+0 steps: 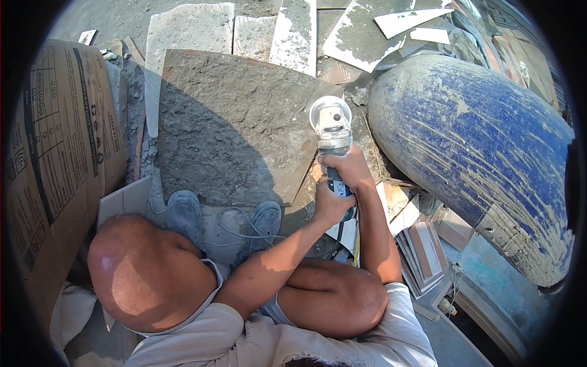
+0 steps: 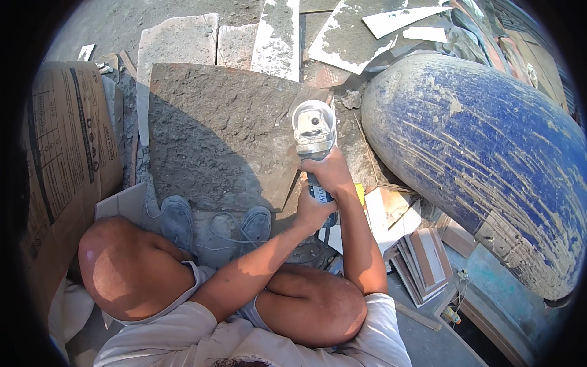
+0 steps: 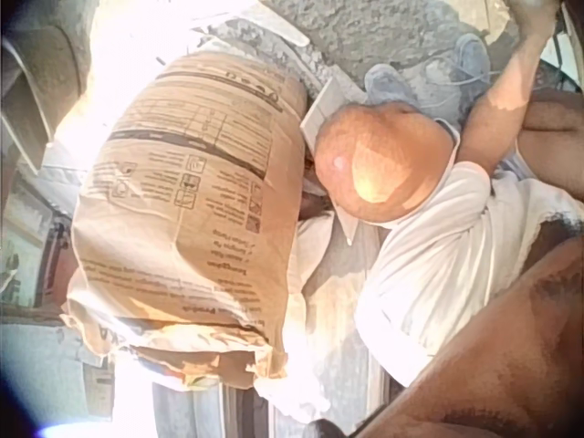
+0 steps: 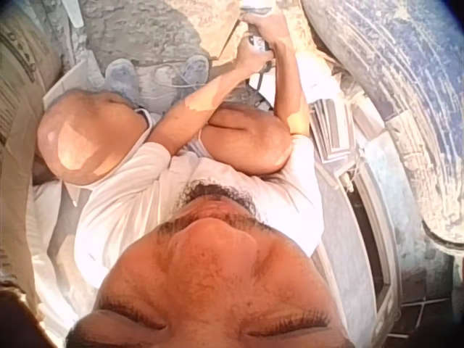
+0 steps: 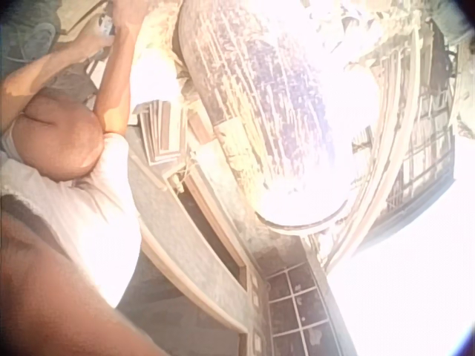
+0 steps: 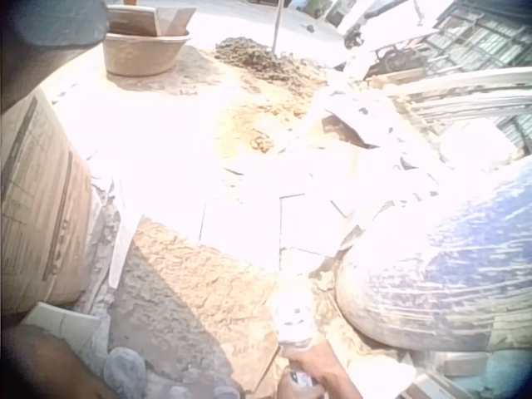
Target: The person is using an angle grinder to smooth or cut the edges of a tile at an outdoor renovation site.
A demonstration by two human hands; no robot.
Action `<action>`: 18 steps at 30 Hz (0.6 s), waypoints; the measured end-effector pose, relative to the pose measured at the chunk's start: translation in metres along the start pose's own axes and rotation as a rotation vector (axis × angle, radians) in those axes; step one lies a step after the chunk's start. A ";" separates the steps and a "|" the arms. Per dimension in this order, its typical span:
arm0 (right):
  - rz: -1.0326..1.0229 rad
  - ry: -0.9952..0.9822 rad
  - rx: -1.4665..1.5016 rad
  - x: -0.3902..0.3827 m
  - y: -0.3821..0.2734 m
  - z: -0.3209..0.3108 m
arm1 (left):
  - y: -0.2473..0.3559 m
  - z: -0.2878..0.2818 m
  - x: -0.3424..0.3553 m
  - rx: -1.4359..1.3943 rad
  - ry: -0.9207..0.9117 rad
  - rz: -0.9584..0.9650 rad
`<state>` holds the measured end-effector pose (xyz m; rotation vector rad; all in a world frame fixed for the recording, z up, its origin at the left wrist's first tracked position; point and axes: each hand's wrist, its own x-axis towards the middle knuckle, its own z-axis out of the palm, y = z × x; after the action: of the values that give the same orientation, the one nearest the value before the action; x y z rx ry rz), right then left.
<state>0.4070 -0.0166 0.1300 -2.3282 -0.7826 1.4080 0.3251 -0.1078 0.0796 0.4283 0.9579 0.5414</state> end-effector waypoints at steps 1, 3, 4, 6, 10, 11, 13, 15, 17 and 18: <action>-0.003 0.000 -0.005 -0.002 -0.004 -0.003 | 0.000 0.002 0.001 0.006 -0.011 -0.006; -0.014 0.024 -0.060 -0.005 -0.009 -0.007 | 0.003 0.002 0.002 0.017 -0.023 -0.014; -0.011 0.023 -0.056 -0.003 -0.007 -0.005 | 0.006 0.000 0.002 0.016 -0.036 -0.009; -0.025 0.045 -0.013 0.004 -0.005 0.000 | 0.012 0.000 0.004 0.012 -0.055 -0.006; 0.057 -0.011 -0.006 0.002 -0.009 -0.006 | 0.010 -0.001 0.009 0.089 -0.122 -0.101; 0.035 -0.003 -0.013 0.002 -0.004 -0.004 | 0.005 0.000 0.005 0.087 -0.059 -0.083; -0.002 0.019 -0.043 -0.003 0.000 -0.002 | -0.005 0.000 0.001 0.039 -0.043 -0.106; -0.002 0.030 -0.074 -0.008 -0.008 -0.007 | -0.008 0.003 0.001 0.052 -0.033 -0.072; 0.000 0.044 -0.102 -0.007 -0.008 -0.007 | -0.003 0.004 0.003 0.068 -0.027 -0.041; -0.028 0.050 -0.071 0.000 -0.004 -0.006 | 0.000 0.003 0.007 0.044 -0.049 -0.027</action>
<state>0.4108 -0.0129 0.1351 -2.3867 -0.8605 1.3253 0.3303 -0.1037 0.0770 0.4649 0.9290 0.4841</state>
